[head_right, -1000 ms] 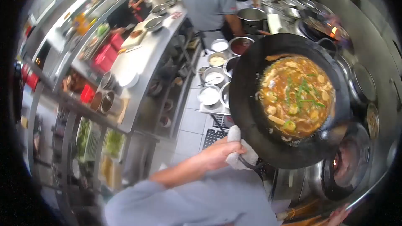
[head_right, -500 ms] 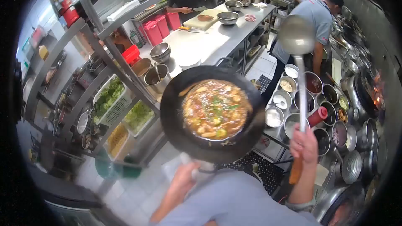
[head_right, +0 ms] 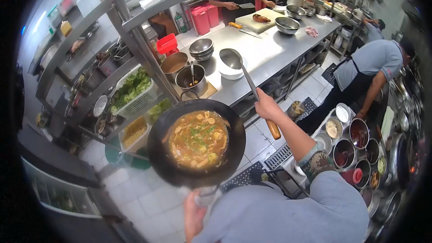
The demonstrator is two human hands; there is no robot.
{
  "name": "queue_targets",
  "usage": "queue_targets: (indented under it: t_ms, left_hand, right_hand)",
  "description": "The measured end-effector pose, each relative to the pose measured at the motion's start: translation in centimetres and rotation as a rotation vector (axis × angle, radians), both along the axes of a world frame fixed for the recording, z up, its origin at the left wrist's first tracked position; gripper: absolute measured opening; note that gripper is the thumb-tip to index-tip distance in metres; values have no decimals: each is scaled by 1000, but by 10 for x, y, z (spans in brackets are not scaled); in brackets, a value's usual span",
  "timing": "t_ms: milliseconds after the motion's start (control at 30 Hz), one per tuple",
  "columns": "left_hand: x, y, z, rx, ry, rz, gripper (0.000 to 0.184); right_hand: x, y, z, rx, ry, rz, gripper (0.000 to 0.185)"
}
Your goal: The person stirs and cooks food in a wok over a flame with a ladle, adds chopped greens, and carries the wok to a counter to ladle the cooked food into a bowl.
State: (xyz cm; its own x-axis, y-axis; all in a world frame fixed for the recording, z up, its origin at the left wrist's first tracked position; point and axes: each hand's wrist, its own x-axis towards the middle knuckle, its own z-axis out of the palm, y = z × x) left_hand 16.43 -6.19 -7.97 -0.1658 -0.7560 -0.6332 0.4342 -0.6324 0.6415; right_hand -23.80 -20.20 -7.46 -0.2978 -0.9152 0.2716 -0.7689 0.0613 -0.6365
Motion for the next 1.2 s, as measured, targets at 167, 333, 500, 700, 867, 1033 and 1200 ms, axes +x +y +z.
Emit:
queue_targets:
  t_ms: [167, 333, 500, 700, 867, 1033, 1200]
  left_hand:
    - [-37, 12, 16, -25, -42, 0, 26]
    - [-57, 2, 21, 87, -130, 125, 28]
    - [-53, -3, 4, 112, -35, 158, 28]
    - [-41, 4, -6, 126, 66, 118, 28]
    - [-32, 3, 2, 166, 55, 72, 22]
    - [-23, 6, 5, 57, -199, -99, 26]
    - [-21, 1, 1, 62, -168, -69, 30]
  right_hand:
    - [-12, -22, 12, 309, -76, 42, 47]
    - [-10, -3, 29, 377, -319, 104, 43]
    - [-6, 7, 20, 410, -400, 125, 49]
    - [10, 54, 33, 214, -207, 165, 57]
    - [49, 100, 84, 506, -276, 209, 58]
    - [80, 103, 42, 284, -51, 295, 58]
    - [117, 94, 42, 473, -181, 294, 59]
